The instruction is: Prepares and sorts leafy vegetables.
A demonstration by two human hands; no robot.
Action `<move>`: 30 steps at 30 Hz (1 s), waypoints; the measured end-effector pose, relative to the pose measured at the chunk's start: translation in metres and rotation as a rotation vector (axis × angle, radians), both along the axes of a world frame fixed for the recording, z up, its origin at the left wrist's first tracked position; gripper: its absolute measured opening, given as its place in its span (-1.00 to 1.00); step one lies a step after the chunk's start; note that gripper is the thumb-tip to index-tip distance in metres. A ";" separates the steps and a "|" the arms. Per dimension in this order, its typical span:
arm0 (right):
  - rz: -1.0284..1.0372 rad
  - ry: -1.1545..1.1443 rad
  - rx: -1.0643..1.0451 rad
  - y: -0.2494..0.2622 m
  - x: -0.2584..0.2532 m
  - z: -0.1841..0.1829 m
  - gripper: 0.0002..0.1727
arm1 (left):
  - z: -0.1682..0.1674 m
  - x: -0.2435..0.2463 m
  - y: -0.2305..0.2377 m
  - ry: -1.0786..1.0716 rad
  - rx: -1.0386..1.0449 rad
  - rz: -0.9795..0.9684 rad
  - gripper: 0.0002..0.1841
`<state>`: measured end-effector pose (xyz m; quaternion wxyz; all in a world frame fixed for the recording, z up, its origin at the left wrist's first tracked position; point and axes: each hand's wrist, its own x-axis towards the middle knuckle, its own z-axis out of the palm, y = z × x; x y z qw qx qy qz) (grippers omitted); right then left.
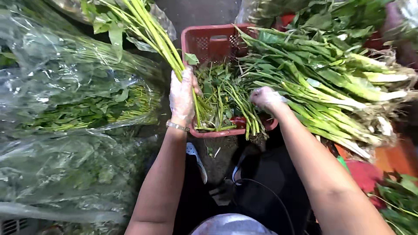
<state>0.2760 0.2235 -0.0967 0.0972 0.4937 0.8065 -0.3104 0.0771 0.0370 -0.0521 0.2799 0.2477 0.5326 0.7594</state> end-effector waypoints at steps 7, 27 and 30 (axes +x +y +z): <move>0.058 -0.373 -0.001 0.008 -0.019 -0.006 -0.62 | 0.001 0.000 -0.008 -0.057 -0.045 -0.059 -0.86; -0.081 -0.334 -0.250 -0.009 -0.031 -0.032 -0.42 | 0.009 -0.004 -0.003 -0.153 -0.097 -0.001 -0.88; -0.214 -0.047 -0.261 -0.011 -0.025 -0.023 -0.46 | 0.009 -0.004 -0.003 -0.157 -0.120 0.012 -0.86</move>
